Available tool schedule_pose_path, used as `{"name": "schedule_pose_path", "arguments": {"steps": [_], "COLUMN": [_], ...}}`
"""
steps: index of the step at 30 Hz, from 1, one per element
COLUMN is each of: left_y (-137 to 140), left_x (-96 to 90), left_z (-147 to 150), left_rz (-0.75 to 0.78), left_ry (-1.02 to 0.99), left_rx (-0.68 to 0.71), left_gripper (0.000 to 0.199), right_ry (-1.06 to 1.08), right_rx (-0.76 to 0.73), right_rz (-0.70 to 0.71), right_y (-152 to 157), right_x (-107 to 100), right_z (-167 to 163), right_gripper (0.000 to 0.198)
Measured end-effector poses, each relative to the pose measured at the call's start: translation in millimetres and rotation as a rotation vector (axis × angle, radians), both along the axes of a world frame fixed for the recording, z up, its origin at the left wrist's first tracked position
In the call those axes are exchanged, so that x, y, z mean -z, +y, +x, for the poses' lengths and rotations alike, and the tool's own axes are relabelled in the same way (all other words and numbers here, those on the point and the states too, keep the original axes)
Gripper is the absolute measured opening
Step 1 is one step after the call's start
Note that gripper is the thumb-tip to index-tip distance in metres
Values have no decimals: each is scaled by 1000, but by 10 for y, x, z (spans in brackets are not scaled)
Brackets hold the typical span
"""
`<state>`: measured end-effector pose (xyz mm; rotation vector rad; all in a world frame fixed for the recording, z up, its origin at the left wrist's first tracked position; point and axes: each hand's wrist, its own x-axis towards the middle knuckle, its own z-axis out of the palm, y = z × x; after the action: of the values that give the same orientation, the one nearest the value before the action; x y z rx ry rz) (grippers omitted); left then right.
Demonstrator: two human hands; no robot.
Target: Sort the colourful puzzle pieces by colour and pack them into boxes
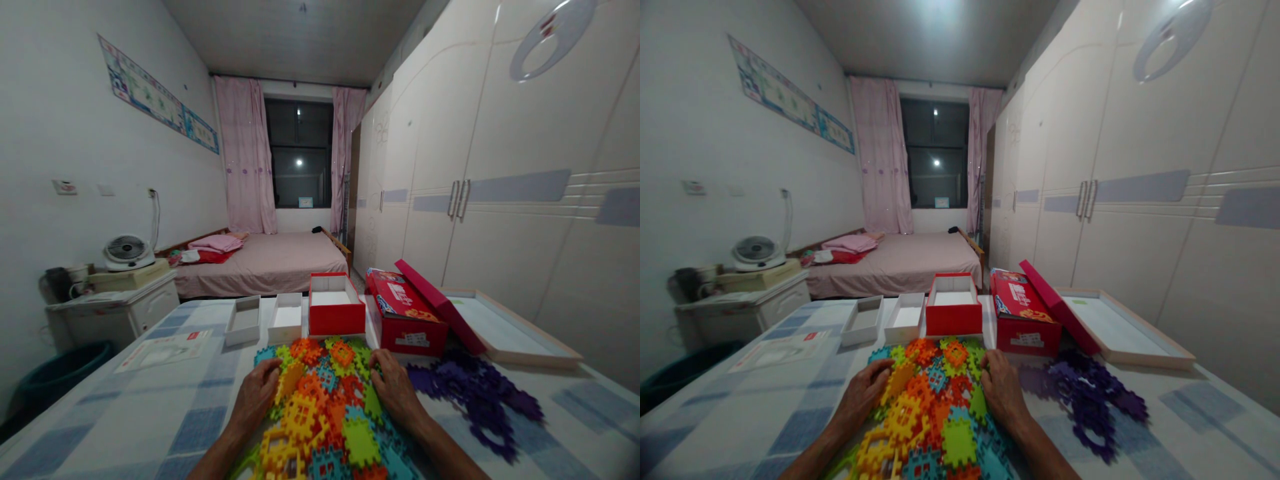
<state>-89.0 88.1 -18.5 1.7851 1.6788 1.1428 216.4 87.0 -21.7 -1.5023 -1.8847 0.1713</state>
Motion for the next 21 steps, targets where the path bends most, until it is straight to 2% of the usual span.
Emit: {"name": "schedule_pose_path", "arguments": {"steps": [21], "left_y": [1], "left_x": [25], "left_z": [-11], "left_rz": [-14], "left_ry": [-3], "left_rx": [-1], "left_gripper": [42], "right_ry": [0], "right_rx": [1], "right_rz": [14], "right_y": [-17], "right_x": [-33], "right_z": [-13], "right_gripper": [12]}}
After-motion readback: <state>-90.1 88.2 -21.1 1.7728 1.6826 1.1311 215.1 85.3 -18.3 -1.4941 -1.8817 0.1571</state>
